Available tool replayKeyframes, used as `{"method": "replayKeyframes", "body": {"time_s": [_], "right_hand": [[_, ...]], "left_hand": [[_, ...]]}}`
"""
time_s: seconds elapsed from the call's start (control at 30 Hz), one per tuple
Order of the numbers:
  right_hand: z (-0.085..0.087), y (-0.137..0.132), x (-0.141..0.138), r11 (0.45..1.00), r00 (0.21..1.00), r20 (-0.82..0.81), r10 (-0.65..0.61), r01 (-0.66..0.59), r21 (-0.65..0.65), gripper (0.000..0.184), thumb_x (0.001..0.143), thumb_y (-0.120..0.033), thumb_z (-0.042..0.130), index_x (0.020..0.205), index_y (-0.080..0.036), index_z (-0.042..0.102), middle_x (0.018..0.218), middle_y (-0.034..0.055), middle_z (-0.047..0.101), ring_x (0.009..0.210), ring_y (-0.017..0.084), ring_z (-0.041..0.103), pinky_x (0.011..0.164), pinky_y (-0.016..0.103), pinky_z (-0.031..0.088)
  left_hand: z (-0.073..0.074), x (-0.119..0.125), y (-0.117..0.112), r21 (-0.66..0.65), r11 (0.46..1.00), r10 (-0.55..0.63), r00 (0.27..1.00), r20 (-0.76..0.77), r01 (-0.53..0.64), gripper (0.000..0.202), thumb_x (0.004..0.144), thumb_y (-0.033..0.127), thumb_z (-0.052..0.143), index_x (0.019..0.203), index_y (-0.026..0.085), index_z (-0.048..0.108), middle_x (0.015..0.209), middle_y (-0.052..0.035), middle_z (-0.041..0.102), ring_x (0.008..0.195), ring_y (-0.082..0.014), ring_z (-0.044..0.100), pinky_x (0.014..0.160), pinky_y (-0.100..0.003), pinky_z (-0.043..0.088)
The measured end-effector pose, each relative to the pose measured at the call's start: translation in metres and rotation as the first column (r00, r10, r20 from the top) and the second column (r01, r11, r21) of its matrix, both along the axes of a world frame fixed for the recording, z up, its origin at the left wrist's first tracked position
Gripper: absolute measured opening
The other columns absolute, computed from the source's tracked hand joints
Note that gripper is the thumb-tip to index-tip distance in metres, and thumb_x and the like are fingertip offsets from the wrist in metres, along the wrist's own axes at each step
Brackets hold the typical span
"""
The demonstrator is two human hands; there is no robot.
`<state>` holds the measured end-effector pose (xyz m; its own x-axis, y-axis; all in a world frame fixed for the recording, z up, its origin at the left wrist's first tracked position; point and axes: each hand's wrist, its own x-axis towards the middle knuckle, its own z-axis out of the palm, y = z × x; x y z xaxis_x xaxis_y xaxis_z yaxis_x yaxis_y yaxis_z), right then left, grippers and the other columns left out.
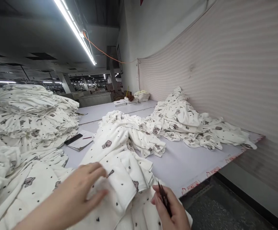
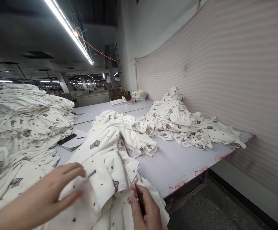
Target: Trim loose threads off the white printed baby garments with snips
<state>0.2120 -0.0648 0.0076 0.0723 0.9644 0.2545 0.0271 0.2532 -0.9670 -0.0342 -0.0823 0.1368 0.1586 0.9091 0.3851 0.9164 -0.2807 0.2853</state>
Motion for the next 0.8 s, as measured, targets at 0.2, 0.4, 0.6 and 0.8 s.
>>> {"method": "replayKeyframes", "body": {"time_s": [0.2,0.4,0.6,0.8], "right_hand": [[0.007,0.02,-0.017,0.994,0.976,0.191,0.104,-0.11,0.021,0.028,0.078,-0.027,0.06,0.105,-0.023,0.066,0.083,0.0045,0.07,0.07,0.02,0.065,0.062,0.026,0.054],[0.014,0.031,-0.017,0.996,0.973,0.23,0.003,-0.023,0.084,0.017,0.089,-0.032,0.048,0.093,-0.022,0.062,0.087,0.0064,0.068,0.081,0.023,0.064,0.068,0.027,0.052],[0.02,0.034,-0.017,0.971,0.955,0.264,-0.131,0.069,0.231,0.015,0.091,-0.03,0.045,0.091,-0.022,0.058,0.09,0.0074,0.06,0.078,0.021,0.06,0.061,0.025,0.049],[0.036,0.02,-0.037,0.957,0.974,0.219,0.052,-0.111,0.267,0.008,0.088,-0.023,0.05,0.085,-0.022,0.058,0.08,0.0019,0.061,0.073,0.018,0.06,0.064,0.024,0.047]], "left_hand": [[-0.024,0.065,0.016,-0.203,0.95,-0.247,0.969,-0.026,0.236,0.023,0.077,0.009,0.054,0.095,0.023,0.056,0.104,-0.0073,0.061,0.088,-0.0219,0.061,0.074,-0.033,0.052],[-0.031,0.016,0.017,-0.324,0.917,-0.023,0.84,0.542,0.234,0.023,0.086,0.031,0.058,0.069,0.023,0.045,0.122,-0.009,0.059,0.097,-0.0237,0.061,0.068,-0.031,0.051],[-0.041,0.001,0.0,-0.12,0.93,-0.183,0.722,0.668,0.346,0.023,0.093,0.031,0.048,0.073,0.024,0.041,0.097,-0.009,0.068,0.122,-0.029,0.052,0.093,-0.043,0.047],[-0.04,0.022,0.003,0.028,0.982,-0.183,0.982,-0.055,0.184,0.063,0.078,0.037,0.069,0.133,0.025,0.039,0.073,-0.0007,0.06,0.062,-0.0198,0.059,0.059,-0.033,0.048]]}}
